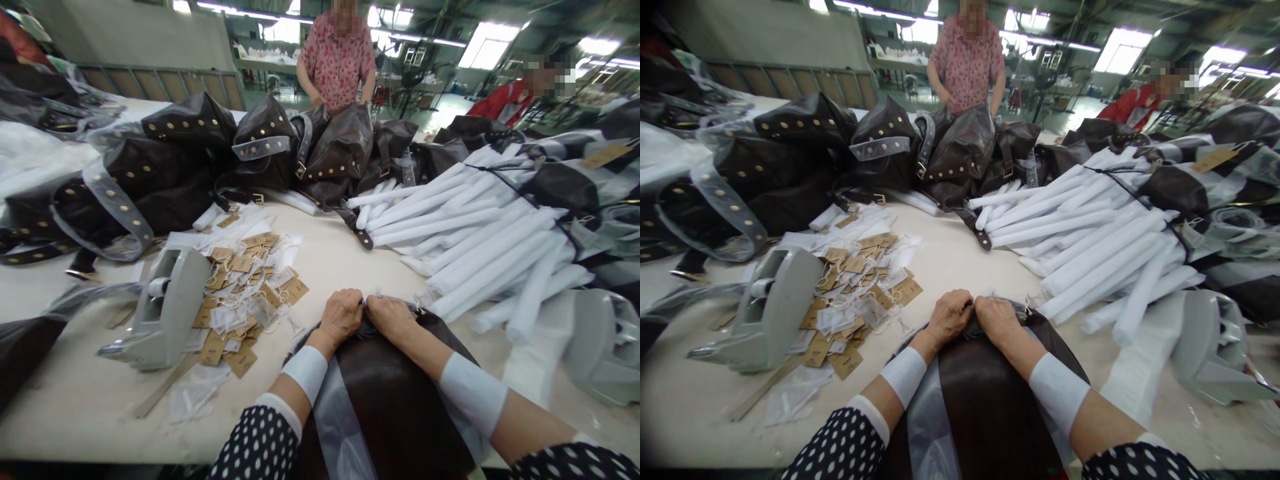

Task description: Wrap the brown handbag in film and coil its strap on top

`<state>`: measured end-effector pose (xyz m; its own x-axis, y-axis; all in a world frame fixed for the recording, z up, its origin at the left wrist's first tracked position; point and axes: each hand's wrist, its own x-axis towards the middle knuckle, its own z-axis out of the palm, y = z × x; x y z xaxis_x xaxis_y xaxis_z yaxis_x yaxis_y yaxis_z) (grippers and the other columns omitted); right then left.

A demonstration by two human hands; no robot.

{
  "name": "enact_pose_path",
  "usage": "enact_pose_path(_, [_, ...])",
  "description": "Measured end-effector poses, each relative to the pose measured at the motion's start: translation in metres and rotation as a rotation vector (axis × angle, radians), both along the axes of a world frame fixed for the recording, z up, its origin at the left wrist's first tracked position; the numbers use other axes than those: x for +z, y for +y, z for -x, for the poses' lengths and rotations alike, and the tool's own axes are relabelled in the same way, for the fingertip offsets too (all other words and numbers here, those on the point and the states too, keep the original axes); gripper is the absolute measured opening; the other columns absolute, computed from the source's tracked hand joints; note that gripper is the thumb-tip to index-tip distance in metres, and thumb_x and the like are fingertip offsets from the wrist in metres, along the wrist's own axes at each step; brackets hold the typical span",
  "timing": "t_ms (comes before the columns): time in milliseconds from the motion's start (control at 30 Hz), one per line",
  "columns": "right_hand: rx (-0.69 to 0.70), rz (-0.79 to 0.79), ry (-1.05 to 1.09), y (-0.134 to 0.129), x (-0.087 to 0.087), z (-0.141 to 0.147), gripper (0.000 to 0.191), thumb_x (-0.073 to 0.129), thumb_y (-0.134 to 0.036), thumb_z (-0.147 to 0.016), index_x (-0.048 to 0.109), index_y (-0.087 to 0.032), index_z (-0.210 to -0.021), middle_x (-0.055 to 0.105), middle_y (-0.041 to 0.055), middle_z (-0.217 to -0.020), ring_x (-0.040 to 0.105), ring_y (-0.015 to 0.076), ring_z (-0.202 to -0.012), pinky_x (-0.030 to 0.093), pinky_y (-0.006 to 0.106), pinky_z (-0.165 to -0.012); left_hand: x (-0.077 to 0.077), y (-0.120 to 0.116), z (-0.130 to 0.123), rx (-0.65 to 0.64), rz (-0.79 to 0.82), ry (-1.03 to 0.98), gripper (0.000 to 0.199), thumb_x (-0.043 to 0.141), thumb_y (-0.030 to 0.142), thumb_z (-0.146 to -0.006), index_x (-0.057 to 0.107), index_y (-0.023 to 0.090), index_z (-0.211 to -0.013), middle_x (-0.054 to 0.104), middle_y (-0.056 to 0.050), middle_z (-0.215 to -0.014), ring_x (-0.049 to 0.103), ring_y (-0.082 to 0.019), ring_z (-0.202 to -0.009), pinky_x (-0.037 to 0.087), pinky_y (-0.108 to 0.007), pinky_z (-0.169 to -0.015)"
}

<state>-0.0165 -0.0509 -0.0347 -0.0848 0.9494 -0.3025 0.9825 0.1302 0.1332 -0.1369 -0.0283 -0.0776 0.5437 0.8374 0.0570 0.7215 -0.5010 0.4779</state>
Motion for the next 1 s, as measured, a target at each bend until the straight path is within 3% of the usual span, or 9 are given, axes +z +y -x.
enact_pose_path(200, [-0.045, -0.014, 0.049, -0.004, 0.007, -0.003, 0.018, 0.049, -0.02, -0.088, 0.06, -0.011, -0.098, 0.07, 0.0142, -0.088, 0.068, 0.0259, -0.088, 0.049, 0.03, -0.072, -0.004, -0.001, 0.0, 0.019, -0.008, -0.018, 0.007, 0.049, 0.015, -0.086, 0.055, 0.017, -0.086, 0.063, -0.005, -0.088, 0.057, -0.019, -0.086, 0.044, -0.029, -0.079])
enact_pose_path(300, [0.005, -0.083, 0.099, -0.013, 0.01, -0.009, 0.018, 0.049, -0.023, -0.089, 0.061, -0.014, -0.101, 0.069, 0.0103, -0.093, 0.066, 0.0229, -0.091, 0.047, 0.028, -0.075, -0.006, -0.001, -0.001, 0.033, -0.009, -0.041, 0.006, 0.049, 0.016, -0.086, 0.055, 0.018, -0.087, 0.063, -0.004, -0.087, 0.057, -0.019, -0.086, 0.044, -0.03, -0.079])
enact_pose_path(567, [0.184, -0.185, 0.165, -0.022, -0.01, -0.014, 0.033, 0.038, -0.003, -0.087, 0.059, -0.01, -0.111, 0.066, 0.0118, -0.087, 0.064, 0.0202, -0.083, 0.049, 0.027, -0.075, -0.003, -0.002, -0.001, 0.058, 0.018, -0.073, 0.006, 0.048, 0.016, -0.086, 0.054, 0.018, -0.086, 0.063, -0.005, -0.089, 0.058, -0.018, -0.088, 0.045, -0.029, -0.081])
enact_pose_path(833, [0.077, -0.127, 0.219, -0.015, -0.005, -0.009, 0.03, 0.041, -0.008, -0.088, 0.058, -0.013, -0.112, 0.067, 0.012, -0.099, 0.064, 0.0208, -0.092, 0.049, 0.029, -0.079, -0.003, -0.003, -0.002, 0.056, 0.072, -0.074, 0.009, 0.047, 0.018, -0.086, 0.054, 0.014, -0.09, 0.063, -0.01, -0.093, 0.058, -0.023, -0.091, 0.046, -0.035, -0.084])
enact_pose_path(1000, [0.067, -0.052, 0.176, -0.005, -0.006, -0.014, 0.027, 0.044, -0.012, -0.087, 0.061, -0.019, -0.107, 0.069, 0.0104, -0.101, 0.066, 0.0213, -0.091, 0.048, 0.029, -0.078, 0.007, -0.002, -0.001, 0.049, 0.102, -0.069, 0.018, 0.048, 0.014, -0.082, 0.054, 0.011, -0.098, 0.064, -0.014, -0.097, 0.06, -0.023, -0.092, 0.048, -0.034, -0.082])
